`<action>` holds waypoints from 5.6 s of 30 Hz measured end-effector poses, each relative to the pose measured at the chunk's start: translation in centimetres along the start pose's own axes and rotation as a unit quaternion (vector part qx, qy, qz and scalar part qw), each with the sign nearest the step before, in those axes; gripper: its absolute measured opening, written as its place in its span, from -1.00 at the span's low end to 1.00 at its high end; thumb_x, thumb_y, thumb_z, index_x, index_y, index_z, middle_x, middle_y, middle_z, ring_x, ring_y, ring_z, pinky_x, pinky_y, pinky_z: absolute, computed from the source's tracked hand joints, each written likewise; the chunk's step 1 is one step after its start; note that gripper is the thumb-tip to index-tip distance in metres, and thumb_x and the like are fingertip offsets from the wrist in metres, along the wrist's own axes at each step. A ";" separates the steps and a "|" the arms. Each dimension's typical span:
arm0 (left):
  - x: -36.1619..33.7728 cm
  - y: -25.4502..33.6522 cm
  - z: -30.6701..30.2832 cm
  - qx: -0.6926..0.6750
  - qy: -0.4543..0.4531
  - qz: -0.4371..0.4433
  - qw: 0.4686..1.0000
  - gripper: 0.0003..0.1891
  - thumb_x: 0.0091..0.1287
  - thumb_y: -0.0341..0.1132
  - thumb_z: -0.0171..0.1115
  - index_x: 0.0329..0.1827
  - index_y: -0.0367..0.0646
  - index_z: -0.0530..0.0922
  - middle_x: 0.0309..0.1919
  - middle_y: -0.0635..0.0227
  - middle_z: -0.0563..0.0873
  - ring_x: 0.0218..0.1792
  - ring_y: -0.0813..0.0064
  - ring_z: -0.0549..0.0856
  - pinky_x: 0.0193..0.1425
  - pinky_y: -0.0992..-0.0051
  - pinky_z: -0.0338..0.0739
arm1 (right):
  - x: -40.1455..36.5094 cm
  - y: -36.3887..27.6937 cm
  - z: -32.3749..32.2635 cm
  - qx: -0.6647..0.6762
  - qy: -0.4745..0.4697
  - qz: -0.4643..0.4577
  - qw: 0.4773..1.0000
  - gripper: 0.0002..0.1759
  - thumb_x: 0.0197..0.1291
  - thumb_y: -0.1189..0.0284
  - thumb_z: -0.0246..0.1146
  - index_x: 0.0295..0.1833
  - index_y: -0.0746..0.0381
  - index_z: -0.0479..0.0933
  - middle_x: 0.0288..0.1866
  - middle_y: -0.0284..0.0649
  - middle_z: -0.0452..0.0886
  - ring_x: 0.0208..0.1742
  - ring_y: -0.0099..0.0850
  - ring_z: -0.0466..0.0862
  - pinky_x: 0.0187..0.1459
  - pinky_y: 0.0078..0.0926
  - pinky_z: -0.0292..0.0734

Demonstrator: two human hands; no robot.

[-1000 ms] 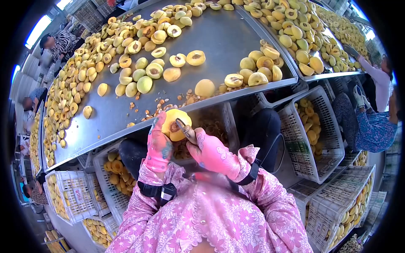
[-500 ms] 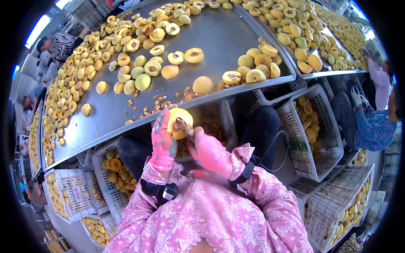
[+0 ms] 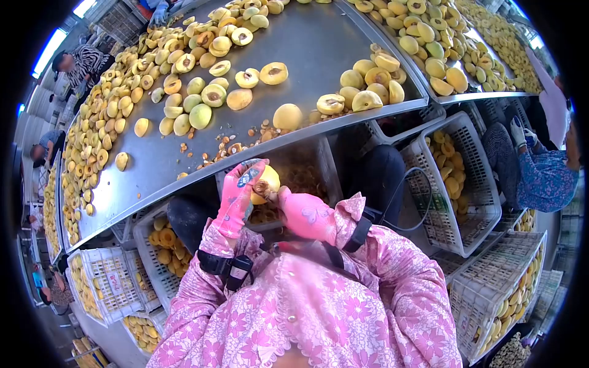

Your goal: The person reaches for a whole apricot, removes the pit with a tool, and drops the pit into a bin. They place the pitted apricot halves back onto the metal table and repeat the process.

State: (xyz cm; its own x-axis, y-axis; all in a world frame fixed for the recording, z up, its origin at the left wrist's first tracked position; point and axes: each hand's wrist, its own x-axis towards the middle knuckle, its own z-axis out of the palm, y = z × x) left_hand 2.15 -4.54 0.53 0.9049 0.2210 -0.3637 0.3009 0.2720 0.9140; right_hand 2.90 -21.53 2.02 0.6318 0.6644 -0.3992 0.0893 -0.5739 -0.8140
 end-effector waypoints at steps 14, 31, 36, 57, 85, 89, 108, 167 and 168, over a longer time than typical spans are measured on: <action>-0.4 -2.2 1.4 -0.196 0.004 0.045 0.980 -0.68 0.29 -0.24 0.24 0.04 -0.19 0.54 -0.14 0.23 0.68 -0.21 0.48 0.67 -0.21 0.50 0.62 | -0.3 0.4 -0.4 0.569 -0.265 0.104 0.772 -0.83 0.21 0.38 0.16 -0.38 0.13 0.32 -0.60 -0.47 0.33 -0.70 -0.67 0.29 -0.65 -0.71 0.16; -8.8 4.5 -25.1 0.619 0.342 0.082 0.702 -0.50 0.20 -0.12 0.35 0.09 -0.29 0.54 -0.09 0.05 0.67 -0.10 0.28 0.69 -0.01 0.39 0.53 | 0.4 3.1 2.9 -0.046 -0.080 -0.029 0.995 -0.73 0.20 0.34 0.09 -0.16 0.36 0.36 -0.41 0.11 0.57 -0.30 0.08 0.60 -0.28 -0.14 0.49; -0.7 7.3 -14.2 0.462 0.164 0.231 0.840 -0.56 0.22 -0.23 0.34 0.11 -0.26 0.51 -0.05 0.10 0.67 -0.08 0.37 0.70 -0.01 0.45 0.55 | 0.5 3.6 2.5 -0.009 -0.066 -0.053 0.996 -0.74 0.19 0.36 0.13 -0.17 0.34 0.35 -0.42 0.10 0.55 -0.32 0.06 0.59 -0.31 -0.17 0.47; 5.5 5.6 0.0 -0.332 -0.239 -0.170 0.896 -0.37 0.35 0.07 0.03 0.23 -0.34 0.35 0.04 -0.02 0.57 -0.05 0.04 0.64 -0.16 0.13 0.65 | -2.6 0.1 -3.2 0.221 0.099 -0.036 0.970 -0.73 0.15 0.40 0.23 -0.10 0.30 0.39 -0.40 -0.05 0.53 -0.37 -0.21 0.57 -0.31 -0.37 0.44; -2.1 4.3 0.5 0.053 -0.210 -0.039 0.976 -0.47 0.21 -0.45 0.21 0.27 -0.29 0.32 0.04 0.22 0.56 0.06 0.43 0.56 0.20 0.49 0.41 | -1.0 0.3 -4.7 0.047 0.218 -0.145 0.964 -0.65 0.11 0.44 0.30 -0.02 0.31 0.39 -0.39 -0.03 0.55 -0.39 -0.12 0.57 -0.26 -0.36 0.49; -1.6 2.0 0.3 -0.182 -0.166 -0.090 0.965 -0.48 0.18 -0.52 0.20 0.25 -0.26 0.33 0.00 0.18 0.57 0.05 0.29 0.58 0.16 0.31 0.50 | -2.1 -0.1 -3.8 0.106 0.267 -0.159 0.944 -0.69 0.20 0.42 0.23 0.00 0.31 0.38 -0.45 -0.18 0.53 -0.49 -0.44 0.55 -0.41 -0.50 0.46; -2.7 0.8 2.2 -0.357 -0.073 -0.052 0.930 -0.60 0.35 -0.33 0.10 0.23 -0.23 0.37 0.09 0.06 0.54 0.10 0.17 0.56 0.18 0.21 0.49 | -4.3 -1.2 0.9 0.316 0.131 0.009 0.940 -0.80 0.30 0.43 0.14 -0.04 0.23 0.33 -0.52 -0.34 0.37 -0.55 -0.55 0.39 -0.50 -0.56 0.33; -0.4 -1.9 2.2 -0.204 -0.077 -0.039 0.975 -0.66 0.34 -0.19 0.20 0.10 -0.15 0.51 -0.03 0.24 0.64 -0.15 0.36 0.68 -0.15 0.36 0.67 | -0.8 1.9 -0.2 0.616 -0.228 0.096 0.748 -0.83 0.20 0.39 0.14 -0.36 0.17 0.29 -0.72 -0.48 0.28 -0.80 -0.65 0.27 -0.75 -0.70 0.17; -0.4 -2.3 2.4 -0.217 -0.070 -0.034 0.973 -0.61 0.37 -0.13 0.14 0.18 -0.11 0.44 0.07 0.23 0.58 -0.09 0.31 0.66 -0.10 0.26 0.67 | -0.9 1.9 -0.1 0.632 -0.230 0.096 0.733 -0.83 0.21 0.39 0.13 -0.36 0.17 0.29 -0.71 -0.47 0.28 -0.80 -0.65 0.27 -0.75 -0.71 0.16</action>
State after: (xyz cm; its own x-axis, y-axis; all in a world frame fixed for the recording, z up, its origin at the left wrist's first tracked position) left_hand 1.82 -7.55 -1.02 0.9285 0.0663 -0.3652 0.2341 0.6589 0.7148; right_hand 2.56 -23.27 0.82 0.1870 0.8877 -0.4208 -0.9368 0.0322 -0.3485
